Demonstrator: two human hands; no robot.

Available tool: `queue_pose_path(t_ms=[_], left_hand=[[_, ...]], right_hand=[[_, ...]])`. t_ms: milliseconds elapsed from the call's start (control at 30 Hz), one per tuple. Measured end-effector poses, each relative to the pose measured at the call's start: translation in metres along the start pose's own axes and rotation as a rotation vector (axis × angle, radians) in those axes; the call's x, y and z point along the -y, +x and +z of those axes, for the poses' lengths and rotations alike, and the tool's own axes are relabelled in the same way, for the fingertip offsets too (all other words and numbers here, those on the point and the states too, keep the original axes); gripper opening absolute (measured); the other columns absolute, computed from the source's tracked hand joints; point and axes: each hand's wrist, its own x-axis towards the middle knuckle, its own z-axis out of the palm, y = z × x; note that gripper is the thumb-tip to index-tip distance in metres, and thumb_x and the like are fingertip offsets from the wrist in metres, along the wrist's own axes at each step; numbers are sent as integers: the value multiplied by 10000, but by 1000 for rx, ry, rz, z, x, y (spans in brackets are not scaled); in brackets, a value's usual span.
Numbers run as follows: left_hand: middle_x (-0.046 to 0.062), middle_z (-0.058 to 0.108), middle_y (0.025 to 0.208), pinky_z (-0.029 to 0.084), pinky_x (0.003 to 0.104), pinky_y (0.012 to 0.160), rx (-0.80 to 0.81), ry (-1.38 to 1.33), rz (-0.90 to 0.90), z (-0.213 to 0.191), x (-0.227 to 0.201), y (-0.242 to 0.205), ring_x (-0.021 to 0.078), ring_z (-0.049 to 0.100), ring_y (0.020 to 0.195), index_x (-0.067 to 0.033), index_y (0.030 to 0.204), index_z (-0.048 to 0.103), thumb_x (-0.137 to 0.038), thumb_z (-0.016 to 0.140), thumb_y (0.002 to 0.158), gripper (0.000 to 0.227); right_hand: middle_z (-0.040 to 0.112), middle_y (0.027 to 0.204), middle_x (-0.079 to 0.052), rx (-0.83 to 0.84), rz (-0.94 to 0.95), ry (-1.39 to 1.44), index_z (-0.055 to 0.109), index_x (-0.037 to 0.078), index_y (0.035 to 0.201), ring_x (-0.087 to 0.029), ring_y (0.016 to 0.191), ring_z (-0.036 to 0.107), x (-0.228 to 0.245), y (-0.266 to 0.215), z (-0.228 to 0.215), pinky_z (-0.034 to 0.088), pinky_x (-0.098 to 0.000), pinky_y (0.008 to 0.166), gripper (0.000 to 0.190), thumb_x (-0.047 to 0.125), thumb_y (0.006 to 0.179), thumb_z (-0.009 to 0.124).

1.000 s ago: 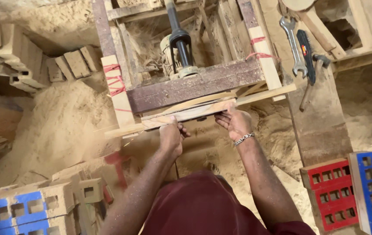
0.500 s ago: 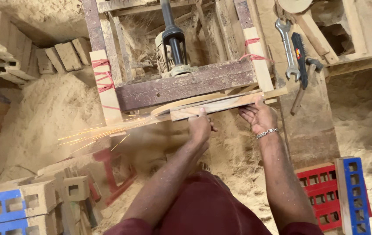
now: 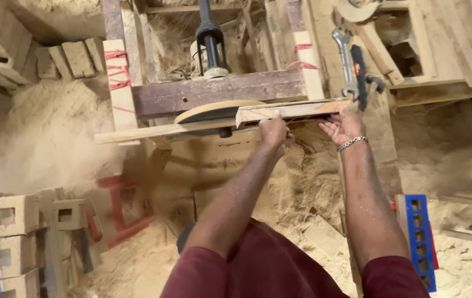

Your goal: The person sands the edges of small rectangular wooden blocks using a stationary belt sander. They handle red and blue painted blocks one at a time, pressing them against the moving belt to smooth the surfaces, then place the finished pieces aside.

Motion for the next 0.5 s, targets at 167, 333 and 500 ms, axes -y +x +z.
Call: queue_pose_path(t_ms=[167, 333, 500], left_hand=[[61, 558, 759, 519, 344, 569, 367, -123, 143, -32, 23, -62, 164, 531, 637, -13, 911, 576, -251, 603, 1017, 262], [72, 534, 775, 513, 370, 646, 336, -184, -3, -50, 47, -119, 192, 513, 690, -56, 884, 589, -437, 537, 1019, 408], [82, 507, 772, 504, 392, 682, 422, -127, -116, -39, 53, -147, 223, 506, 710, -58, 864, 528, -529, 495, 1051, 508]], right_hand=[[643, 1265, -176, 175, -411, 241, 511, -13, 1378, -301, 1087, 679, -14, -139, -10, 562, -503, 954, 544, 434, 1068, 508], [674, 1069, -131, -102, -736, 374, 556, -14, 1302, -198, 864, 700, -56, -249, -11, 639, -437, 806, 387, 294, 1077, 619], [685, 976, -149, -220, -899, 426, 639, -98, 1250, -154, 779, 639, -66, -300, -19, 584, -356, 701, 293, 165, 1122, 662]])
